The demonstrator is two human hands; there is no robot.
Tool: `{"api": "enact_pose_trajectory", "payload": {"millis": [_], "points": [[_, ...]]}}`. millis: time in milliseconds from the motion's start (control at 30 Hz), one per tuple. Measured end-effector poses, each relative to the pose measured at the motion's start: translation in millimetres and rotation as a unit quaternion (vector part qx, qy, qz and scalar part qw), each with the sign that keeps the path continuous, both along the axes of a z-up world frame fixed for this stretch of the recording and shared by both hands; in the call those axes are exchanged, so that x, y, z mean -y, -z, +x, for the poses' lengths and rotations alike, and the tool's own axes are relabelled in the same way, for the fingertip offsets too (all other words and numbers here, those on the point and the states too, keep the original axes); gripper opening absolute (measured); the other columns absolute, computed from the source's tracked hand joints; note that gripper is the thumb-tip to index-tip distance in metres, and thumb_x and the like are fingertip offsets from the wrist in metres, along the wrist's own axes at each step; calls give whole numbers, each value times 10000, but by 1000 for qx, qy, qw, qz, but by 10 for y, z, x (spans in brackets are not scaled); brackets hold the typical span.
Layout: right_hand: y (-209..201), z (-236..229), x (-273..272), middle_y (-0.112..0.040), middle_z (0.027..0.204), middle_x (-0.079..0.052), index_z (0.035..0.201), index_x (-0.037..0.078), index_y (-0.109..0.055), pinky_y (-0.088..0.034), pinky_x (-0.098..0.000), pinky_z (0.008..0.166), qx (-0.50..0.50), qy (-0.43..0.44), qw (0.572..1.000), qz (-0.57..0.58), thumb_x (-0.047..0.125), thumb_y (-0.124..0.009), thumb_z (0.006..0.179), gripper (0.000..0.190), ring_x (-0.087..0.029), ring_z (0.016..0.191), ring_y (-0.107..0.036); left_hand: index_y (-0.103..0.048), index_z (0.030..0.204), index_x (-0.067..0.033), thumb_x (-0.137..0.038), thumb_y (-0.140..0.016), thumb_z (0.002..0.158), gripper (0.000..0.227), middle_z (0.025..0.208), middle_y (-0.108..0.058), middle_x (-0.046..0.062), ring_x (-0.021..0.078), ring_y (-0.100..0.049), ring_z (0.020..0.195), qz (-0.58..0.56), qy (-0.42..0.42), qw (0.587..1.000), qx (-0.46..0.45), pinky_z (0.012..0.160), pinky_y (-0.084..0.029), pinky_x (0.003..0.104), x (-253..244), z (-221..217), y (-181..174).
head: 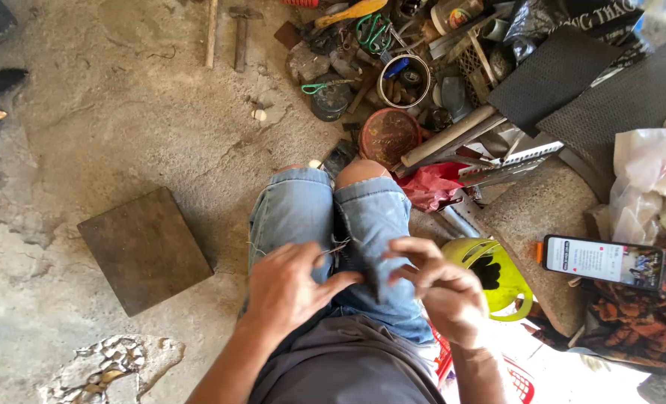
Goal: The person sits on the ground and sews a black sandal using a needle and white thread. The person repeatedly pushes the needle through the sandal sole and pulls the thread to secure the stitching.
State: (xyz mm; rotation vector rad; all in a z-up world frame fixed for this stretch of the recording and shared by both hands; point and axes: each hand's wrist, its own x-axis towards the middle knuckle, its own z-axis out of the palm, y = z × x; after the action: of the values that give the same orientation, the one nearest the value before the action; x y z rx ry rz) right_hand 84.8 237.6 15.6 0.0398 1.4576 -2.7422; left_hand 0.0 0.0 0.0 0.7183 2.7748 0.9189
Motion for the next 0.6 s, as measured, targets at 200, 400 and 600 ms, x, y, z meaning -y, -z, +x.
{"api": "enact_pose_trajectory", "payload": {"millis": [200,400,600], "points": [[-209,-158,209,-591,1385,-109,1314,66,-572,-498,-302,969,71,59,880,465,294,-740,882,517,-199,1312,-570,-600,826,-126,-697,-735,845,586,714,-682,92,341,-663,709,4,-10,1000,-12,612,-498,465,-321,104,185],[-247,-234,153,-706,1245,-57,1285,93,-645,-471,-281,914,158,-19,865,475,314,-444,988,421,-148,1043,-659,-656,975,-132,-227,-657,984,96,887,-756,15,270,-721,766,100,18,991,89,623,-519,423,-201,50,147],[-157,-162,188,-705,1372,-89,1364,88,-625,-500,-317,993,195,-52,845,495,355,-433,977,508,-188,1208,-676,-653,954,-130,-140,-633,972,28,775,-691,51,299,-681,692,61,6,998,16,547,-491,445,-514,83,223]]}}
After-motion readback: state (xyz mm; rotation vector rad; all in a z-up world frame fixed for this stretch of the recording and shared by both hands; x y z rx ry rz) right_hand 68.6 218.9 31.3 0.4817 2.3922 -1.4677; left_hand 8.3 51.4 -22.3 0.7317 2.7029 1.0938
